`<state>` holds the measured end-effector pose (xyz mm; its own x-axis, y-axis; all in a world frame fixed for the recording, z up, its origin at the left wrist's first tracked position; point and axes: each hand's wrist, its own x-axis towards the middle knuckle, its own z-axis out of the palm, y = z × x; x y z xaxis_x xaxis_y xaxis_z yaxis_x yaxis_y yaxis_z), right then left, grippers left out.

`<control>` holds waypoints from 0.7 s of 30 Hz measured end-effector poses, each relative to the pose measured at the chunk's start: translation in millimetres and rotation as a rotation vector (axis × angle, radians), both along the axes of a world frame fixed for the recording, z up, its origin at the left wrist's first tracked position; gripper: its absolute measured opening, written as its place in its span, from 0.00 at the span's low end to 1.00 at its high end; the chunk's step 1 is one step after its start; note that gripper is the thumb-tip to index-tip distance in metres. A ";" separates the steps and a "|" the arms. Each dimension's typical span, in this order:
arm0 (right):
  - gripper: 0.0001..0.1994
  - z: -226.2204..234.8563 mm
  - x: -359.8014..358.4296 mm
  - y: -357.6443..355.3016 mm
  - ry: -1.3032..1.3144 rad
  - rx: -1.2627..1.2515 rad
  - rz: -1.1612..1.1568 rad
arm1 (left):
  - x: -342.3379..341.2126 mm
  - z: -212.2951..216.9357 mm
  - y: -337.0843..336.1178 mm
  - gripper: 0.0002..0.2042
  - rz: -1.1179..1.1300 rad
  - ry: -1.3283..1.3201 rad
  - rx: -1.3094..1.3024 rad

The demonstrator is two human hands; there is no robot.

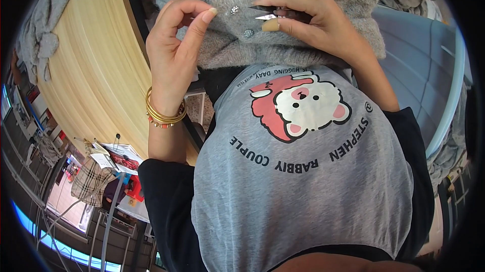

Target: Attaching small decorative elements to a grey garment piece using pliers.

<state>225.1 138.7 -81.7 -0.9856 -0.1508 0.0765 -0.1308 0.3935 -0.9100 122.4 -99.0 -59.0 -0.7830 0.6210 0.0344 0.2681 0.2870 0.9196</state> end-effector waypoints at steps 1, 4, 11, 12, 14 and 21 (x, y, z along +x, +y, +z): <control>0.17 1.1 -0.1 -1.1 -0.005 -0.007 0.012 | 0.2 0.3 0.2 0.05 0.001 0.000 -0.001; 0.19 1.8 0.0 -4.1 0.005 -0.046 0.080 | 1.9 2.7 0.9 0.04 -0.031 0.078 0.083; 0.20 1.2 -6.2 -13.5 0.110 0.024 0.060 | 10.7 11.3 6.3 0.05 -0.027 -0.045 0.261; 0.21 0.9 -7.7 -14.4 0.146 0.046 0.028 | 11.3 12.0 7.5 0.05 -0.004 -0.135 0.323; 0.21 2.6 -8.4 -16.7 0.183 0.071 -0.006 | 8.3 11.5 7.2 0.05 -0.002 -0.133 0.314; 0.18 -3.7 -18.2 -18.6 0.462 0.234 -0.142 | 10.7 12.5 9.8 0.06 0.045 -0.166 0.318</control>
